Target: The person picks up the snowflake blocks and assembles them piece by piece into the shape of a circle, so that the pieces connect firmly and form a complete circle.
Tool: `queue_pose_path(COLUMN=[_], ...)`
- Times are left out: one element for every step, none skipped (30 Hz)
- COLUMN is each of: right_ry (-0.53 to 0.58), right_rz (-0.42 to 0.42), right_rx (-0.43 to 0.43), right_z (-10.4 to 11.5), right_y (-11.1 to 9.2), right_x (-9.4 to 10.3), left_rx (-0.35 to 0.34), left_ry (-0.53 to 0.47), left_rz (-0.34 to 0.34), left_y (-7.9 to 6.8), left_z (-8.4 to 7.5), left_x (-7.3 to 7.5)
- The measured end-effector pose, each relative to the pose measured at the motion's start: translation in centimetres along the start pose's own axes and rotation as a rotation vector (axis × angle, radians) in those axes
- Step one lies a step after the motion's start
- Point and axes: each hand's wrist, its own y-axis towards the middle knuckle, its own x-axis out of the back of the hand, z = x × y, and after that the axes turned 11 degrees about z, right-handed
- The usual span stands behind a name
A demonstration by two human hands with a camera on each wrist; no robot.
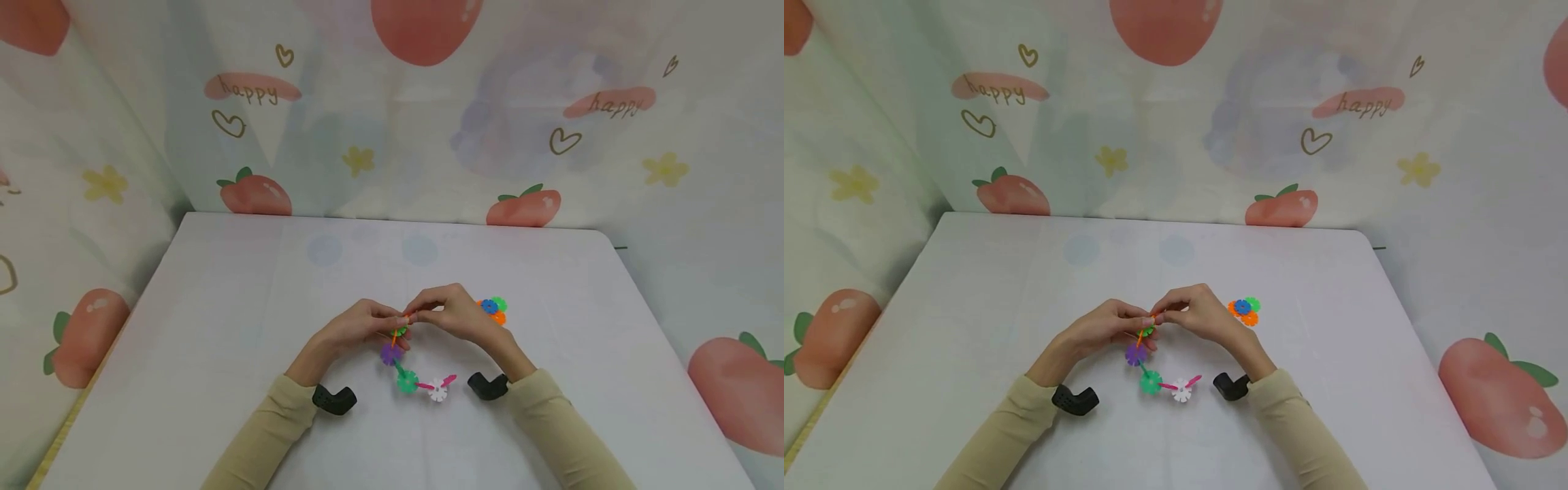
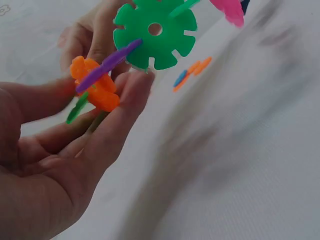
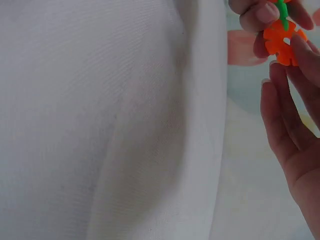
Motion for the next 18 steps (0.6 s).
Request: queue_pose_path(right_ry=[-0.005,-0.011,-0.018,-0.026,-0.034,-0.043,-0.048,-0.045,-0.045,-0.045,-0.049,-0.049,-0.049,-0.056,-0.063,-0.072,-0.084,-0.092], right_rz=[0.004,0.006,0.006,0.004,-0.002,-0.009,-0.018,-0.025,-0.031,-0.037,-0.041,-0.044,-0.047,-0.05,-0.054,-0.057,-0.061,-0.066], right_rx=[-0.003,-0.01,-0.02,-0.03,-0.041,-0.054,-0.069,-0.086,-0.102,-0.119,-0.135,-0.151,-0.17,-0.184,-0.197,-0.208,-0.214,-0.224], right_z=[0.0,-0.1,-0.1,-0.1,-0.1,-0.2,-0.2,-0.3,-0.3,-0.5,-0.7,-0.8,-1.0,-1.2,-1.4,-1.7,-2.0,-2.2], right_y=[0.0,0.0,-0.1,-0.1,-0.3,-0.5,-0.7,-0.9,-1.2,-1.6,-1.9,-2.3,-2.7,-3.1,-3.5,-4.0,-4.4,-4.8], right_x=[0.0,0.0,0.0,0.1,0.2,0.3,0.5,0.6,0.8,1.0,1.3,1.5,1.7,1.8,2.0,2.2,2.3,2.4], left_rx=[0.002,0.003,0.006,0.009,0.016,0.022,0.026,0.027,0.029,0.03,0.034,0.037,0.035,0.035,0.04,0.043,0.044,0.045], left_ry=[0.004,0.006,0.005,0.004,0.002,0.003,0.004,0.003,0.003,0.003,-0.003,-0.006,-0.01,-0.012,-0.019,-0.028,-0.035,-0.038], left_rz=[-0.005,-0.011,-0.022,-0.035,-0.048,-0.057,-0.065,-0.071,-0.077,-0.08,-0.083,-0.086,-0.087,-0.088,-0.091,-0.092,-0.093,-0.093], left_y=[0.0,0.1,0.1,0.1,0.1,0.1,0.0,0.0,0.0,0.0,-0.1,0.0,0.0,-0.1,0.0,0.0,0.0,0.0], left_z=[0.1,0.1,0.2,0.2,0.2,0.2,0.2,0.2,0.1,0.1,0.1,0.1,0.1,0.1,0.1,0.1,0.1,0.1], left_x=[0.0,0.0,0.0,0.0,0.0,0.0,0.0,0.0,0.0,0.0,0.0,0.0,0.1,0.1,0.1,0.2,0.2,0.2])
